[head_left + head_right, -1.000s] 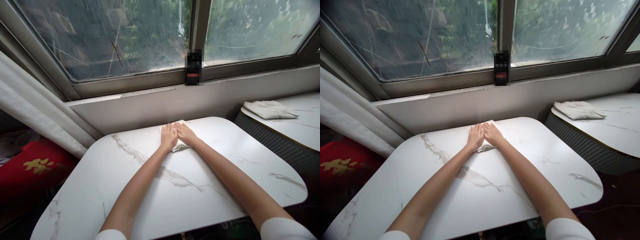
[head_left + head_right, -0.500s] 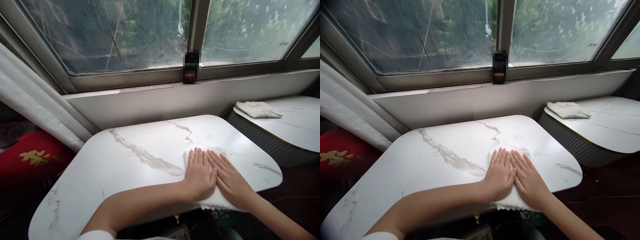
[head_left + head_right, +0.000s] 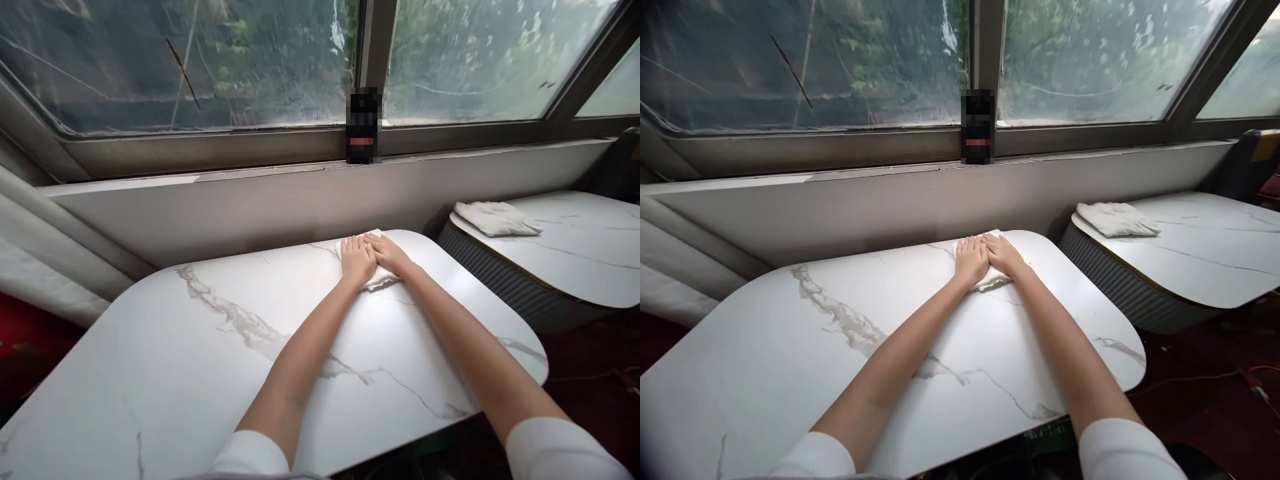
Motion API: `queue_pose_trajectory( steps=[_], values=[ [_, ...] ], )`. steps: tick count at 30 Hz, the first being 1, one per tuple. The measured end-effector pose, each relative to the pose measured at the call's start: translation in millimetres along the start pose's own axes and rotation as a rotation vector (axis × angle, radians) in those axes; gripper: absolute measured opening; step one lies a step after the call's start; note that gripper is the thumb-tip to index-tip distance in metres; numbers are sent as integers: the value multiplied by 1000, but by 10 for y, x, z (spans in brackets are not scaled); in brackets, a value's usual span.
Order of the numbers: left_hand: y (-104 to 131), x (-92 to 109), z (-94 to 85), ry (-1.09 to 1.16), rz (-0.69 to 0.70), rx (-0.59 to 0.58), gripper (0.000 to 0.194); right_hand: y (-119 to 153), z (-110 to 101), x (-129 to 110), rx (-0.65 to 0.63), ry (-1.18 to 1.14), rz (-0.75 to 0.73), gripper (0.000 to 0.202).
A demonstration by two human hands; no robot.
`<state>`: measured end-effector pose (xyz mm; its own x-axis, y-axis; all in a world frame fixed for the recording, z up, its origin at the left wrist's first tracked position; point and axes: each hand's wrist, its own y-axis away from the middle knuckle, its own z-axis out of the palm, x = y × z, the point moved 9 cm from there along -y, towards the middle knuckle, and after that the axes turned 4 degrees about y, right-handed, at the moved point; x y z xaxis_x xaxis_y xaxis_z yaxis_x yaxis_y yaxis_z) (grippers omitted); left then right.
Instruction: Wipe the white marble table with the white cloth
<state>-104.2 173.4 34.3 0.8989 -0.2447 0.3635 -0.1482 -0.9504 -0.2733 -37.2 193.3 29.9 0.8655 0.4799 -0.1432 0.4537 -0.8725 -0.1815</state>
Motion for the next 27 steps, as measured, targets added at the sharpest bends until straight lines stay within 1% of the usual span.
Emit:
queue_pose_trajectory(
  steps=[2,4,6,8,9,11,13,15,17,19,20,21,23,25,27],
  values=[
    [-92,-13,16,-14,-13,17,53,-90,6,67,-1,-10,15,49],
    [-120,12,18,-28,-8,28,52,-102,-6,101,15,0,31,49],
    [-68,74,10,-28,-4,34,52,-19,-30,96,28,17,26,50],
    [78,181,4,-9,-13,30,52,188,-55,69,20,36,0,51],
    [187,265,9,6,-8,20,53,344,-71,58,14,46,-14,51],
    [461,502,36,42,32,-19,54,762,-122,52,10,67,-27,52],
    [789,823,87,82,129,-85,56,1283,-204,72,31,92,-7,53],
    [1131,1162,129,116,246,-153,59,1835,-317,86,85,128,26,53],
    [1437,1456,146,136,350,-199,62,2330,-426,68,138,161,49,53],
    [1657,1665,141,131,422,-215,63,2693,-510,50,183,183,81,53],
    [1727,1737,140,125,446,-215,63,2810,-533,51,197,192,99,53],
    [1765,1785,142,120,461,-212,63,2880,-540,65,201,200,119,53],
    [1745,1820,168,113,465,-201,62,2889,-513,138,186,220,162,53],
    [1596,1791,214,113,445,-181,60,2741,-453,269,147,246,200,53],
    [1333,1714,278,114,414,-161,58,2467,-391,439,99,269,232,53]
  ],
)
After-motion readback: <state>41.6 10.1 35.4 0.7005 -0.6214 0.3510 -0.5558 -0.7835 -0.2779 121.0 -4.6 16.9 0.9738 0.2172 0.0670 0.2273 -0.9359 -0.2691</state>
